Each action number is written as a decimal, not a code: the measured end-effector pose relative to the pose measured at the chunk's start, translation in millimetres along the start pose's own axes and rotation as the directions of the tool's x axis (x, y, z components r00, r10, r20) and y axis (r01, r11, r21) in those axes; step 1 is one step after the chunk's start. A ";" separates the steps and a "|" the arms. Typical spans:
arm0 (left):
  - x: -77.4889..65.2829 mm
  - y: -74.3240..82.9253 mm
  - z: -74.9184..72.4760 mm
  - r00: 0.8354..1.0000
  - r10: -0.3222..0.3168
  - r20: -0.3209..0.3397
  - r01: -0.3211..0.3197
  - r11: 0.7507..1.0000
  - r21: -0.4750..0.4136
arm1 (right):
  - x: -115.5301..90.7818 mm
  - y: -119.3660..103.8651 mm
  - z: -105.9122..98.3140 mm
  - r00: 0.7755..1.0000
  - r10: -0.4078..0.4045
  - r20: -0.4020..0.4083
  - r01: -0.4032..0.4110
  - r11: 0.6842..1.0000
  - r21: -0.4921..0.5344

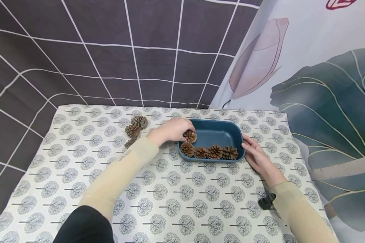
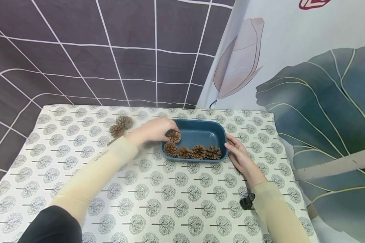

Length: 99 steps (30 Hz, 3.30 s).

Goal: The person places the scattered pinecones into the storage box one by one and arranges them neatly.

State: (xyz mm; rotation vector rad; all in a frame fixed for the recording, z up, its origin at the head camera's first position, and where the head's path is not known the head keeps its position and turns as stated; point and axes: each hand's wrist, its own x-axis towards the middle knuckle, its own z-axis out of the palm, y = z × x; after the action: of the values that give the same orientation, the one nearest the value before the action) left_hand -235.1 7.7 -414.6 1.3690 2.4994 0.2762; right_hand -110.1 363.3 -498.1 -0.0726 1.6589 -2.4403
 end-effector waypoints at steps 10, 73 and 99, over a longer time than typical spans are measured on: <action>0.7 1.4 -0.7 0.999 -0.023 0.049 0.025 0.999 -0.029 | -0.5 -0.2 1.6 1.000 -0.004 -0.007 0.004 1.000 -0.006; -192.7 -48.1 11.6 0.959 -0.169 -0.227 0.144 0.982 -0.120 | 0.6 0.4 -0.6 1.000 -0.001 -0.012 0.001 1.000 -0.016; -190.4 -56.5 47.1 0.953 -0.111 -0.284 0.110 0.994 -0.018 | -0.8 0.8 -0.2 1.000 0.008 -0.027 -0.008 1.000 -0.023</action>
State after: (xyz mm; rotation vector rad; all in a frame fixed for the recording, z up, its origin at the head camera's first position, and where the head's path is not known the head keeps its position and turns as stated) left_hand -166.6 -181.8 -447.2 1.2592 2.7959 0.4821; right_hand -109.2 363.4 -498.8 -0.0362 1.6957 -2.4271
